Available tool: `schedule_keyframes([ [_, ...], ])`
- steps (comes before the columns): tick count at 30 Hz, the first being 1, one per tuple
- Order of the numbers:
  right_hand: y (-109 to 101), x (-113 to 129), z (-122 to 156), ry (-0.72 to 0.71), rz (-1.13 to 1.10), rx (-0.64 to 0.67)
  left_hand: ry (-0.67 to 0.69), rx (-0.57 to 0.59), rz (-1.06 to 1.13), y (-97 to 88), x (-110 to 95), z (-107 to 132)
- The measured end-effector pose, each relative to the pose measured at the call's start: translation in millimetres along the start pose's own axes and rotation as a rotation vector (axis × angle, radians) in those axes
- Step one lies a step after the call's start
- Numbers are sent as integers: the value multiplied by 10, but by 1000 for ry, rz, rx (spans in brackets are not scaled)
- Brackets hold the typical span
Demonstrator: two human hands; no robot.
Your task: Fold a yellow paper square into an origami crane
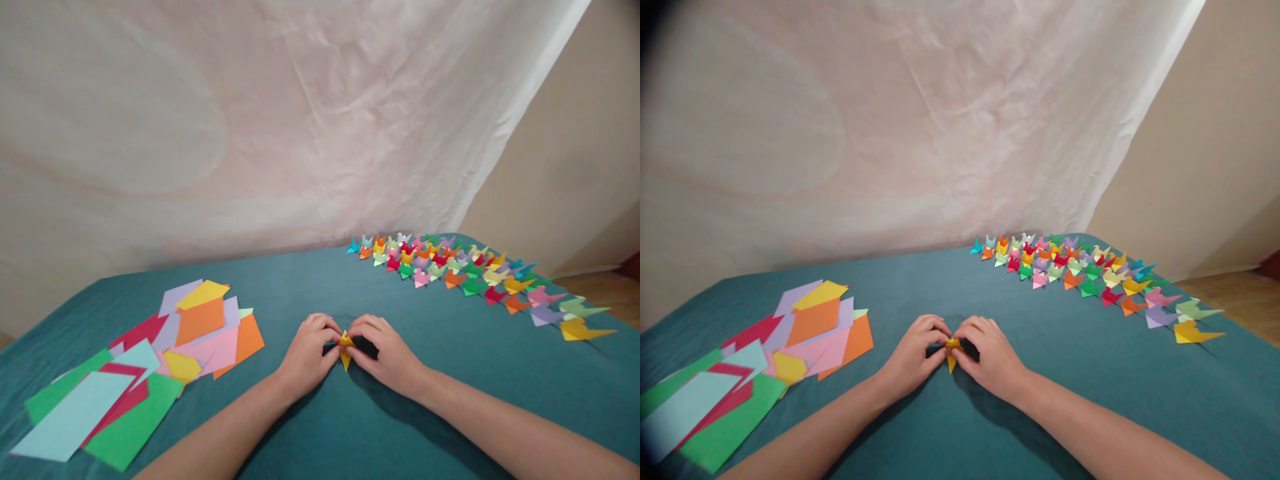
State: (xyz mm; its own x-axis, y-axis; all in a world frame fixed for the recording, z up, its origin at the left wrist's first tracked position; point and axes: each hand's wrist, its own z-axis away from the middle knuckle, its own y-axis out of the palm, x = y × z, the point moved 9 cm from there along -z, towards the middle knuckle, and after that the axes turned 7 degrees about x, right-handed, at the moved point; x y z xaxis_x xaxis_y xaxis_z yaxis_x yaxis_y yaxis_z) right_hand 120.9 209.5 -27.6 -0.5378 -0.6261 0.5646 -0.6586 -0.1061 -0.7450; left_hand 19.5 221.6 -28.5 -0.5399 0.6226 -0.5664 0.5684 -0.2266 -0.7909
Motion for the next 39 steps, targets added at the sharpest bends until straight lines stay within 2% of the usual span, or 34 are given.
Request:
schedule_keyframes([
  [8,4,3,7,-33,9,22,-56,73,-59,92,36,-43],
  [15,25,-6,-11,-16,-50,38,-112,39,-41,55,83,-25],
  [24,-31,59,9,-37,-19,17,-109,31,29,14,72,-48],
  [31,-102,42,16,-35,-139,-48,-95,28,101,-9,44,-104],
  [39,-101,29,2,-35,-217,-46,-102,1,202,46,114,-84],
])
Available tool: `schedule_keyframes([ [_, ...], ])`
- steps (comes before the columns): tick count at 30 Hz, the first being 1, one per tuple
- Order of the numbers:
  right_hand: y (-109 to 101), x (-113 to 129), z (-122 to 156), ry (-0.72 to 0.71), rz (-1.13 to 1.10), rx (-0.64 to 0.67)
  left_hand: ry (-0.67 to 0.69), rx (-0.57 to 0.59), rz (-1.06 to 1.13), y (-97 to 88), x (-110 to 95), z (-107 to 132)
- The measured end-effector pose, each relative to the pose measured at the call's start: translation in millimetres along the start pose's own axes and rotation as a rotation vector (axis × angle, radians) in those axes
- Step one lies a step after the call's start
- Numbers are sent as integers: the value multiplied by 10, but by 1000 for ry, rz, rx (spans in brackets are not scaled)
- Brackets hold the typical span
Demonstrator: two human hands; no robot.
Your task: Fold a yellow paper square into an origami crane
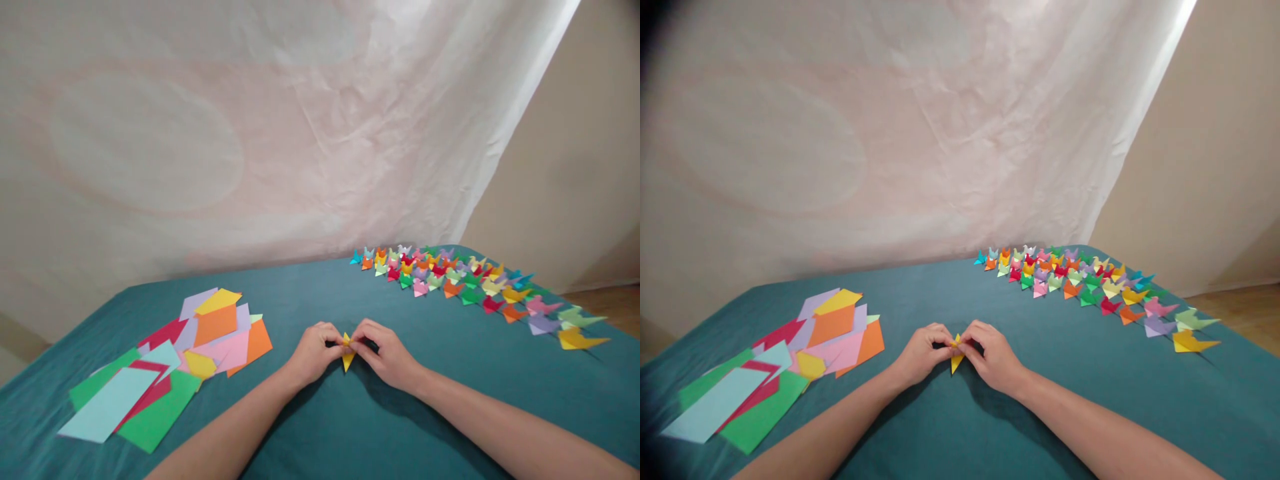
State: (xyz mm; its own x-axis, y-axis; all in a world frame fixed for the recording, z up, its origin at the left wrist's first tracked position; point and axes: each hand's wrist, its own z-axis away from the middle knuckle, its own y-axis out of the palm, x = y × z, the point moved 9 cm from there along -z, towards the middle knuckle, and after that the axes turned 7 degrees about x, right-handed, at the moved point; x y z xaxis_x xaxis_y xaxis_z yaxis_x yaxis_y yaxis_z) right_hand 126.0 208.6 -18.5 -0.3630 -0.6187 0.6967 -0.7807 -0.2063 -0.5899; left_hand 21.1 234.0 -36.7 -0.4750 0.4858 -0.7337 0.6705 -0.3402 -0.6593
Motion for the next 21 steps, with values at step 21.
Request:
schedule_keyframes([
  [21,12,-83,22,37,-15,-23,-36,-5,52,-13,54,4],
])
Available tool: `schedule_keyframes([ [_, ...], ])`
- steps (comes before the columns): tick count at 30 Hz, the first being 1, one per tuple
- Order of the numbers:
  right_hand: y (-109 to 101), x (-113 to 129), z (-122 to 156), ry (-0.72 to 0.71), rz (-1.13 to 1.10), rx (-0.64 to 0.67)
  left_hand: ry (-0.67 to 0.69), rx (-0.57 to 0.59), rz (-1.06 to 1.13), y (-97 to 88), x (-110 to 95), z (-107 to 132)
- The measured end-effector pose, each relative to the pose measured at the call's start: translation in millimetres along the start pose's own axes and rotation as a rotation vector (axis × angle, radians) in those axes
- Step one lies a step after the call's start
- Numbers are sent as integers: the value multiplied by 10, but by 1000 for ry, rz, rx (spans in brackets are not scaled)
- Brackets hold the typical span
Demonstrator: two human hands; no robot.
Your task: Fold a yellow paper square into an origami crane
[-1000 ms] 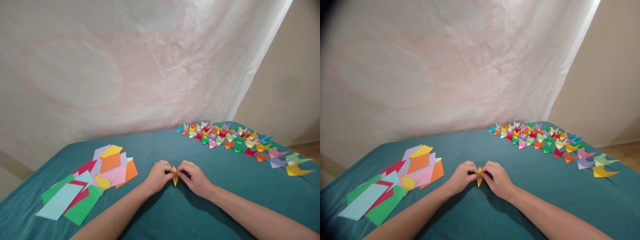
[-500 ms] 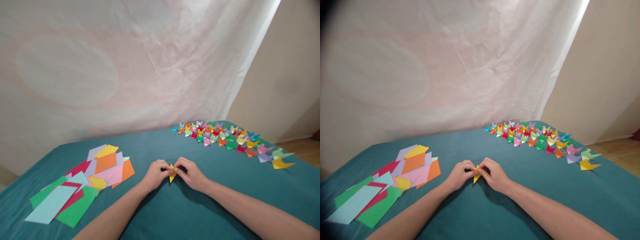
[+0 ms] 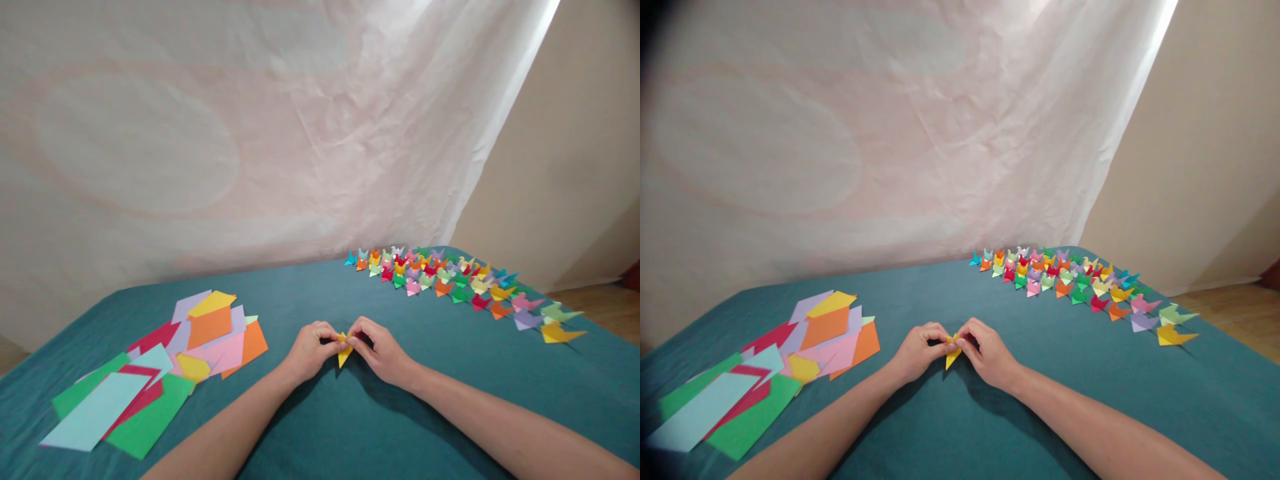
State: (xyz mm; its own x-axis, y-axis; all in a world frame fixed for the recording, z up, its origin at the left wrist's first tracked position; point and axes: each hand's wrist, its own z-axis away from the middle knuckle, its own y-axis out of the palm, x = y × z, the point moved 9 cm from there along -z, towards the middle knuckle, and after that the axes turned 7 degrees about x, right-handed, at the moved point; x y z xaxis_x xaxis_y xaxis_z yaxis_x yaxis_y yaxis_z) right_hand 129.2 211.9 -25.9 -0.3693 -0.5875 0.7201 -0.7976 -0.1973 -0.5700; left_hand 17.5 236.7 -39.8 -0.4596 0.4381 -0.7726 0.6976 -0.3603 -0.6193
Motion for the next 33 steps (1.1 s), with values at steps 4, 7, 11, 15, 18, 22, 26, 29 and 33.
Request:
schedule_keyframes([
  [4,-11,12,3,-2,9,-14,19,-23,4,-12,-28,15],
  [7,-23,27,6,-12,10,-29,24,-45,4,-28,-39,27],
  [11,-30,36,6,-26,3,-43,25,-52,-2,-36,-44,29],
  [15,-29,29,2,-29,-2,-48,20,-71,-12,-60,-51,27],
  [18,-30,27,0,-29,-3,-54,26,-83,-6,-72,-57,27],
  [22,-28,43,-2,-35,-3,-57,34,-90,5,-79,-50,31],
  [26,-37,61,-5,-33,-6,-66,33,-96,8,-90,-57,36],
  [29,-41,63,-9,-25,-17,-60,40,-101,-3,-100,-82,40],
  [33,-33,13,-21,17,-37,-37,48,-94,-29,-102,-108,40],
])
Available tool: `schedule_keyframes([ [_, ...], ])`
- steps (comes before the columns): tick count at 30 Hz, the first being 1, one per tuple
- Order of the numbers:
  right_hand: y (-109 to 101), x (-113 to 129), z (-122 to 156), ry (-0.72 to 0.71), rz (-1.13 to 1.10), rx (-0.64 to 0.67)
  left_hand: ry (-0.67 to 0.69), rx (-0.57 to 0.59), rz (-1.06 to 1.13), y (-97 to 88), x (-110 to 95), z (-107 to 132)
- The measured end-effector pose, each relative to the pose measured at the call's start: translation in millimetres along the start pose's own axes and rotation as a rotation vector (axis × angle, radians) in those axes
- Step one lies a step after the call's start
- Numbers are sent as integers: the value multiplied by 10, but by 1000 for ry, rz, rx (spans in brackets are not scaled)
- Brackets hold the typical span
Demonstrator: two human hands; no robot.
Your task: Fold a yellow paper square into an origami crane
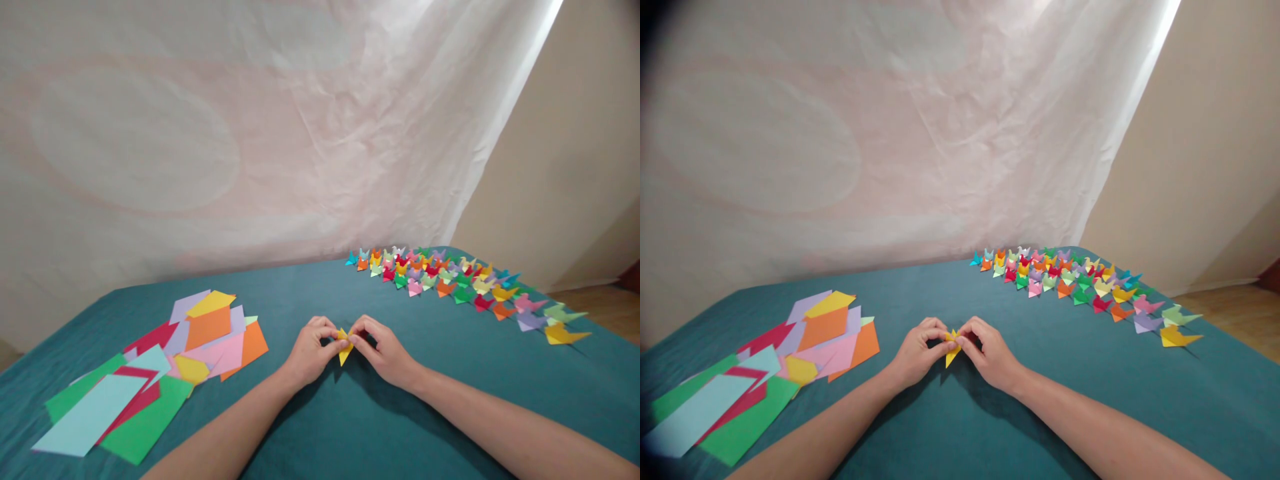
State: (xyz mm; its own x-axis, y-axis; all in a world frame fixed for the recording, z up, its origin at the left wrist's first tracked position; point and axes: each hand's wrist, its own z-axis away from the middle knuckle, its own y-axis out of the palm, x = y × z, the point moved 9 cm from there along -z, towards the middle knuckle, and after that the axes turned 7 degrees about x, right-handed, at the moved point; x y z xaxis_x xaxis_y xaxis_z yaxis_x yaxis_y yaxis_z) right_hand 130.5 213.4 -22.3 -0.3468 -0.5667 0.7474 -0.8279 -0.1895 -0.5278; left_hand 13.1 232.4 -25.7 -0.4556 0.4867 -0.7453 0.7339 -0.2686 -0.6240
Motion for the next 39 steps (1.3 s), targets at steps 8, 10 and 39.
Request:
schedule_keyframes([
  [8,48,-73,-10,81,-10,43,-9,-20,-41,-43,3,4],
  [10,55,-64,-8,81,1,53,-15,-26,-57,-46,2,7],
  [39,19,-102,23,68,113,-16,-60,-76,-41,-43,14,26],
])
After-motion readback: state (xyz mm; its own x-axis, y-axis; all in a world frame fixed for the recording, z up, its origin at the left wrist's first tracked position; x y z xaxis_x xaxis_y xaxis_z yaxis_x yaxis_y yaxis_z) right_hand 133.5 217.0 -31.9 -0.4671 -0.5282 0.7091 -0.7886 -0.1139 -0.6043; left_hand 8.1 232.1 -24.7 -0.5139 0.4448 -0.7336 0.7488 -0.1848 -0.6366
